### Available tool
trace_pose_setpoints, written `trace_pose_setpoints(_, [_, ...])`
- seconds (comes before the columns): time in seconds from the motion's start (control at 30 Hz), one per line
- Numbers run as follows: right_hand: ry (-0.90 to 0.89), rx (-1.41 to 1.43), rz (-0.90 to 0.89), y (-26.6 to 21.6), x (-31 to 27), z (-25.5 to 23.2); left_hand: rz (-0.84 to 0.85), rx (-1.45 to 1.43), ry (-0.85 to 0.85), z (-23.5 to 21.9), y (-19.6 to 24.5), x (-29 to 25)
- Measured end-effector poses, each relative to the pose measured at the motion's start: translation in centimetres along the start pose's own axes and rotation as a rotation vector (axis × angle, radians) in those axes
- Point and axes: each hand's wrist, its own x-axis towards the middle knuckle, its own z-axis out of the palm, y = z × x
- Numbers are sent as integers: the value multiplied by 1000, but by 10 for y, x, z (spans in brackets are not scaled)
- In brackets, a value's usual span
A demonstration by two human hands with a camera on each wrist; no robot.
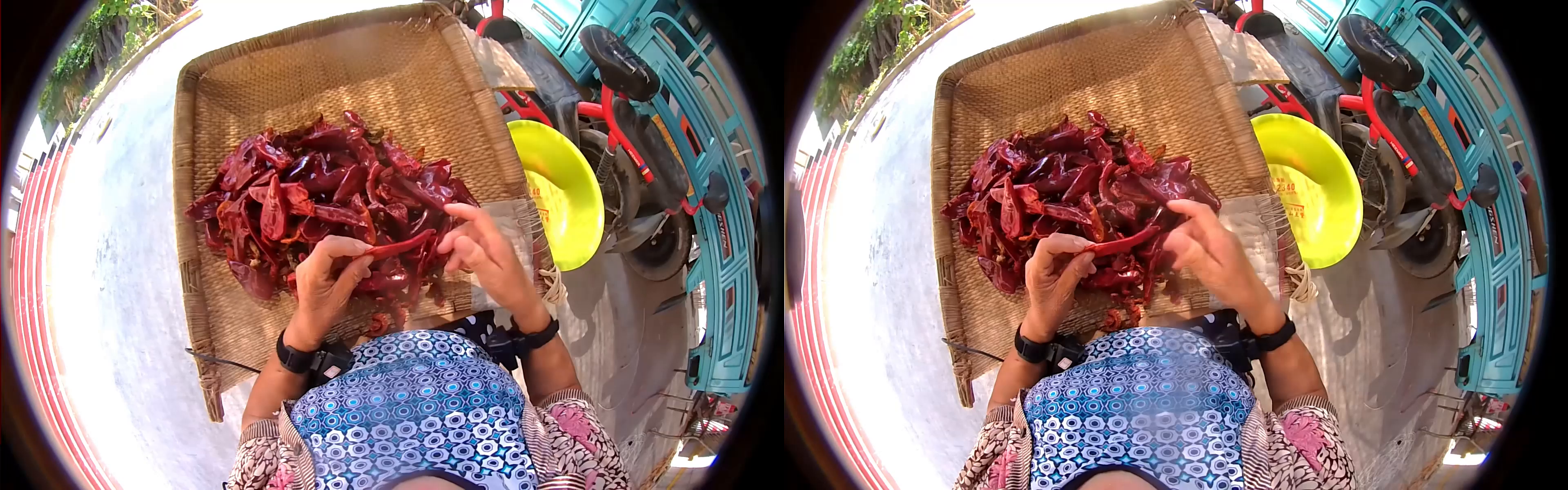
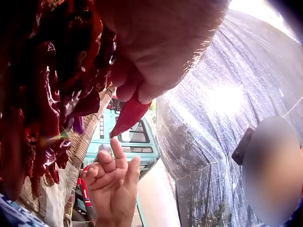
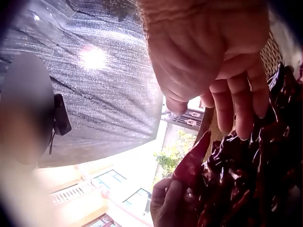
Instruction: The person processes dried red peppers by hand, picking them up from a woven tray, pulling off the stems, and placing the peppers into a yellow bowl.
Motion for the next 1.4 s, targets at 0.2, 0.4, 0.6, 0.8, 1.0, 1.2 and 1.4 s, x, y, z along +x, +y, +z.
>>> trace_pose_setpoints(0.2, [-52, -191, -40, -7, 22, 42, -232, -313, 25, -1, 2, 0])
trace_pose_setpoints(0.4, [-67, -226, -68, 7, 16, 42, -284, -499, -116, -8, -4, 6])
trace_pose_setpoints(0.6, [-141, -387, -176, 17, 18, 50, -502, -747, -439, -20, -4, 4])
trace_pose_setpoints(0.8, [28, 43, 178, 7, 2, 16, -436, -567, -403, -21, 8, 8])
trace_pose_setpoints(1.0, [627, 763, 85, 49, -16, -63, -151, 52, -931, -26, 11, 12])
trace_pose_setpoints(1.2, [737, 1248, 67, 79, -30, -108, -69, 295, -1014, -16, 3, -6])
trace_pose_setpoints(1.4, [507, 792, 84, 55, -33, -66, -114, 449, -970, -4, 3, -7])
